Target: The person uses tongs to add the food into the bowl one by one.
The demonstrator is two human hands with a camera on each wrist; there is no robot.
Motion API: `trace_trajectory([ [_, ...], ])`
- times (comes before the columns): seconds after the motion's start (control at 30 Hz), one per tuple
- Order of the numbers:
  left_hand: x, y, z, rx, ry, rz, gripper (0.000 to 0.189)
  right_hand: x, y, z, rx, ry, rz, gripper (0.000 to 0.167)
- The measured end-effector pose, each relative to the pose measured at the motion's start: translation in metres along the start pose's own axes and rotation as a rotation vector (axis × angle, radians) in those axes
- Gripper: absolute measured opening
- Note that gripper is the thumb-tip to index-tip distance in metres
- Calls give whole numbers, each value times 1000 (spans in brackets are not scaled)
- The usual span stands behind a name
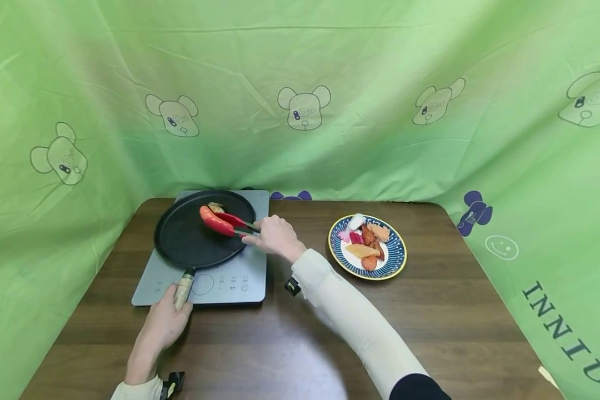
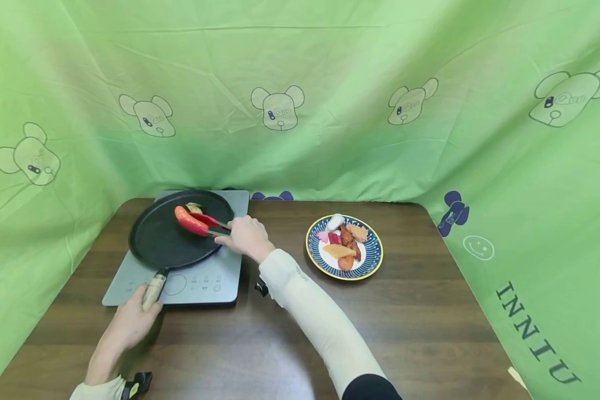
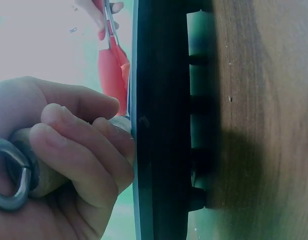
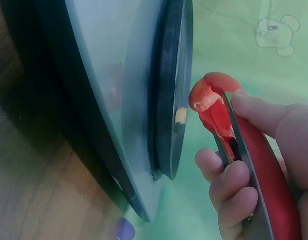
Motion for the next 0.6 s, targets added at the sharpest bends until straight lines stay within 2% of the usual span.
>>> trace_trajectory([
  [0.2,-1,2,-1,-16,-13,-1,52,-1,7,0,-28,7,11,38],
  [0.6,-1,1,1,4,-13,-4,54,-4,19,6,-50,-19,16,41],
])
Point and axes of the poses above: each hand's wrist, its own y-axis towards the middle knuckle, its own x-axis out of the back of the hand, z = x × y, the point moved 3 cm from there along y, towards the middle knuckle, and after that the axes turned 14 degrees about z, right-handed, at the moved point
